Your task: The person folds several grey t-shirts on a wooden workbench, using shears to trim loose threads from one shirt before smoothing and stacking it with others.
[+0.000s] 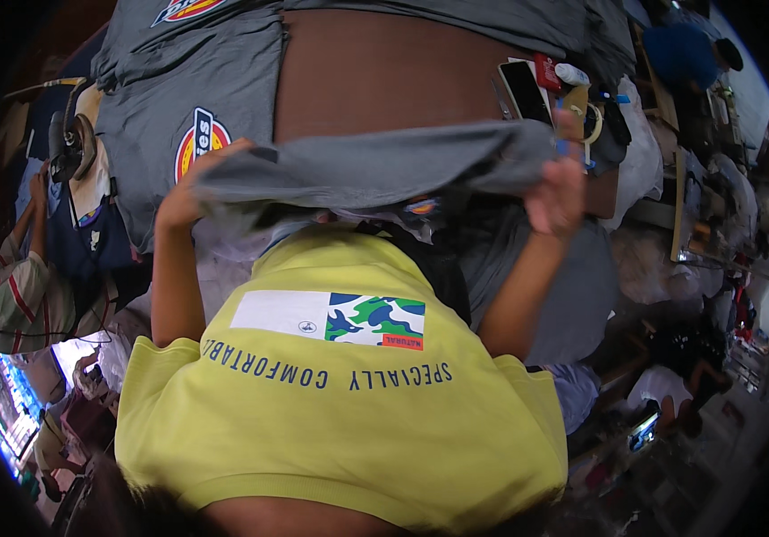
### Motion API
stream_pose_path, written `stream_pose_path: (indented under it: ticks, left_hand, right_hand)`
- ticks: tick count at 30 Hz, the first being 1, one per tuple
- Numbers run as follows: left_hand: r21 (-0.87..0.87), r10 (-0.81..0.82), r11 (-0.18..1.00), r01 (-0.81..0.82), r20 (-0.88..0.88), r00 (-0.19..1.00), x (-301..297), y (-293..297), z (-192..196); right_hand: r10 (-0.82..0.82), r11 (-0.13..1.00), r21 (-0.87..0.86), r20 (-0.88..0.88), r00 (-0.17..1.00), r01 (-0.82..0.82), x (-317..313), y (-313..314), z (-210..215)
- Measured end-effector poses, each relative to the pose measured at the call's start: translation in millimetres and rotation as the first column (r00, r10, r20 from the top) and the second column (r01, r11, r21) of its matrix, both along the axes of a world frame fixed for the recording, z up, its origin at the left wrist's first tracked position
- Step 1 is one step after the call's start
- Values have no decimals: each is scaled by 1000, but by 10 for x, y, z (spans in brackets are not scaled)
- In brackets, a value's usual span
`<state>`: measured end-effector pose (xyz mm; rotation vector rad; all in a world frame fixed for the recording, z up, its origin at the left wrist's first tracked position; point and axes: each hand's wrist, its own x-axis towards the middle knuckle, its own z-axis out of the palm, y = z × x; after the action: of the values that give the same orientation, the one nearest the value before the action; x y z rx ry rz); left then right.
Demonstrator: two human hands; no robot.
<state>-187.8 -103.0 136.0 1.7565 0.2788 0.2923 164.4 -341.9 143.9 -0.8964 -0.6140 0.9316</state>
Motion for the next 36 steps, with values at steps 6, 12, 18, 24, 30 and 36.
stream_pose_path:
  ticks: [6,12,18,24,30,36]
  left_hand:
    - [49,363,894,-446,506,783,-532,5,-180]
    - [-892,446,448,62,283,849,-338,-304,-106]
    - [-980,224,-86,-182,-197,954,-216,-647,-636]
    - [-915,515,271,-300,-126,848,-237,-324,-430]
    - [-875,632,332,-354,-72,771,-214,-222,-377]
    - [-832,654,376,-407,-72,753,-289,-186,-407]
  right_hand:
    - [74,981,195,-292,954,-16,-439,-55,198]
    - [-118,968,-250,-522,845,-19,-391,-350,-564]
    - [-259,873,-480,-603,755,-84,-406,-596,-968]
    - [122,475,-786,-387,914,-396,-139,-1002,-1178]
    - [228,279,-825,-441,868,-492,-236,-777,-1032]
    - [-8,888,-427,-391,920,-174,12,-1002,-1273]
